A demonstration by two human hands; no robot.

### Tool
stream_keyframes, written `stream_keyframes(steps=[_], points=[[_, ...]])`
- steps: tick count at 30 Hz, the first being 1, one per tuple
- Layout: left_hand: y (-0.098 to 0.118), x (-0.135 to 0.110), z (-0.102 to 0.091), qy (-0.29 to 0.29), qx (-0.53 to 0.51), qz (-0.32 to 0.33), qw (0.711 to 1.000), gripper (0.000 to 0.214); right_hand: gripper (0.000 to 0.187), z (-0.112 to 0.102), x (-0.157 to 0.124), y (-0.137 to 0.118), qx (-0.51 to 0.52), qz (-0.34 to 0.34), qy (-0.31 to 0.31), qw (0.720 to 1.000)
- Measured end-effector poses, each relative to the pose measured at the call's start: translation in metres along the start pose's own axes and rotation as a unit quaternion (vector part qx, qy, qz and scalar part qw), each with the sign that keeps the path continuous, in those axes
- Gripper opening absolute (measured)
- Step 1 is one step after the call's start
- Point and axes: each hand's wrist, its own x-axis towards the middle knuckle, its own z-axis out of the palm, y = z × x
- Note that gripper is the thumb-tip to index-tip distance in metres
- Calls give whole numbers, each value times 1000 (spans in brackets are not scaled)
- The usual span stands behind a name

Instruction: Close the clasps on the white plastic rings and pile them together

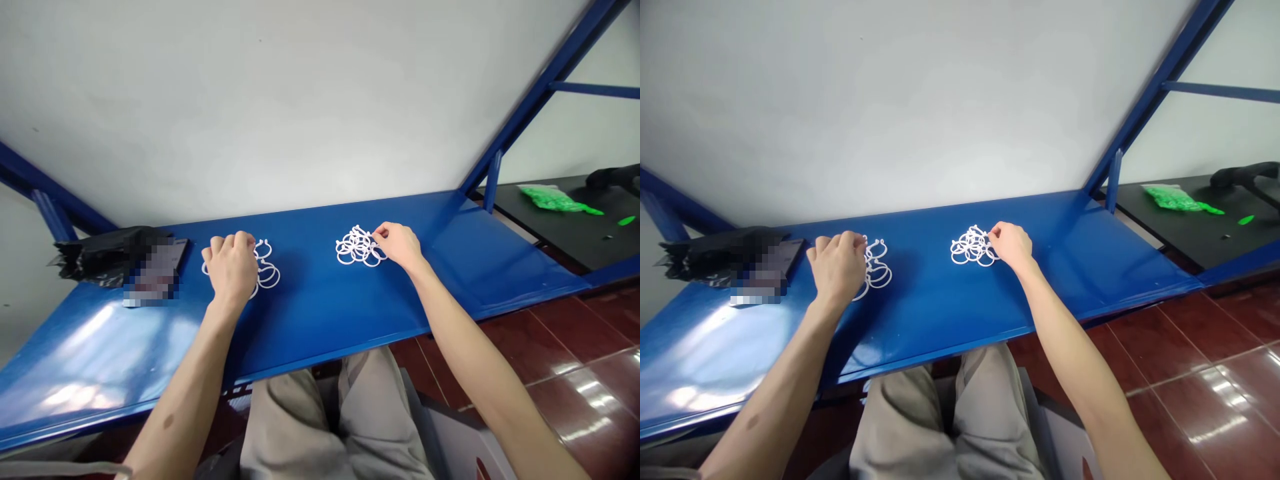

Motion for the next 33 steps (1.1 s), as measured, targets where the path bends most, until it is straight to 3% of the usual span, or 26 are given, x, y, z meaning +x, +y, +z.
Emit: stream_keyframes(steps=[3,6,10,12,14,16,19,22,26,29,33], points=[[7,-2,-1,71,-64,53,994,16,18,0,-1,0,-9,-10,20,1000],[19,-8,0,126,-139,140,972,11,20,-1,-4,-4,-17,-40,93,995],[43,-20,0,159,-214,274,924,8,21,2,-16,-22,69,-167,168,969],[53,-26,-1,159,-229,324,904,11,22,7,-28,-37,148,-236,130,952],[60,-32,-1,153,-233,361,890,14,22,14,-43,-53,230,-281,31,931],[64,-36,-1,144,-231,390,880,16,20,23,-56,-65,304,-294,-62,904],[67,-40,0,123,-229,418,871,17,17,31,-68,-74,357,-278,-108,885],[71,-41,1,107,-267,396,872,16,17,33,-70,-74,375,-256,-105,885],[74,-41,1,82,-345,215,910,13,18,30,-70,-73,348,-273,-63,895],[72,-41,1,-12,-371,118,921,7,20,31,-71,-72,321,-281,-49,903],[70,-40,0,-115,-400,92,904,13,22,34,-72,-73,331,-295,-54,895]])
